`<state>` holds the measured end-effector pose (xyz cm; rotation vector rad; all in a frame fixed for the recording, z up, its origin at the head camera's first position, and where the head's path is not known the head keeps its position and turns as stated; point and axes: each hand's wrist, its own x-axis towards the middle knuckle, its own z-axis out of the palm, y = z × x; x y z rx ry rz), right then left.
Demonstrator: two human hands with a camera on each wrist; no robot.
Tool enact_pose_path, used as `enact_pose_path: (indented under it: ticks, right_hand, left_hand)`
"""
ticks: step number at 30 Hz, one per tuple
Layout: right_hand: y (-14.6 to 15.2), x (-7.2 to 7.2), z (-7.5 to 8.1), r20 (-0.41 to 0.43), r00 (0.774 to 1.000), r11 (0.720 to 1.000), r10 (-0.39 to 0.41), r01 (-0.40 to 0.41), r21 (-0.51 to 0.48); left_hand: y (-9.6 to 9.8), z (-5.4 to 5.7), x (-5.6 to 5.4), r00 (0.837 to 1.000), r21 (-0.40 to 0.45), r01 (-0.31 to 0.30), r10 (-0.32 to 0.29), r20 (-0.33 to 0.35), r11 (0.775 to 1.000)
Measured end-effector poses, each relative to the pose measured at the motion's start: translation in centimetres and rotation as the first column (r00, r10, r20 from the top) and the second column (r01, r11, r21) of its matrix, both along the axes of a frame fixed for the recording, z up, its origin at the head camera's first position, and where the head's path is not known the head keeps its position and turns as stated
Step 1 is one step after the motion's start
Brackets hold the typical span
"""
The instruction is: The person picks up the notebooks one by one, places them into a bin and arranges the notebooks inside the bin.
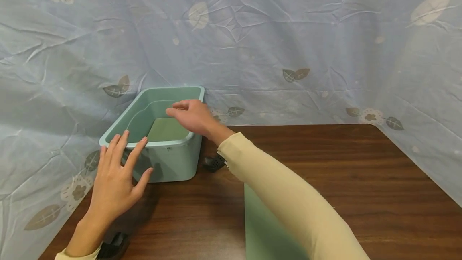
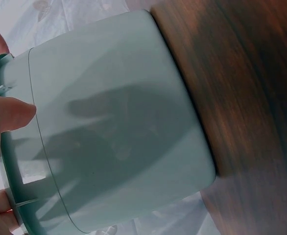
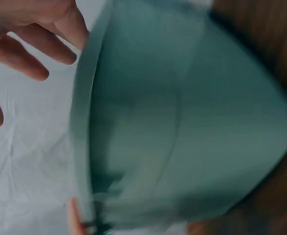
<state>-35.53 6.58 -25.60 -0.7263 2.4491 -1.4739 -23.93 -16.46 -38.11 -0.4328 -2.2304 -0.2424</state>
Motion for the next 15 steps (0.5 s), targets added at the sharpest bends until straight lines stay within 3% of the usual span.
enact_pose_path:
  ticks: [3, 6, 11, 15]
  right_hand:
    - [1.6, 0.1, 0.2, -0.214, 0.976, 0.975, 0.033, 0.016, 0.224]
    - [3.4, 0.2, 0.2, -0.322, 0.942, 0.925, 0.099, 0.032, 0.379]
    - [6.5, 0.1, 0.0, -0.364, 0.915, 0.865, 0.175, 0.033, 0.500]
    - [8.8, 0.6, 0.0, -0.365, 0.906, 0.826, 0.213, 0.033, 0.563]
  left_hand:
    - [0.0, 0.0, 0.0, 1.000, -0.001, -0.002, 0.002, 0.003, 1.000]
    - [-0.1, 0.0, 0.0, 1.000, -0.001, -0.005, 0.005, 0.008, 1.000]
    - [0.0, 0.0, 0.0, 1.000, 0.005, -0.008, 0.008, 0.006, 1.000]
    - [0.1, 0.0, 0.1, 1.000, 0.005, -0.009, 0.009, -0.003, 1.000]
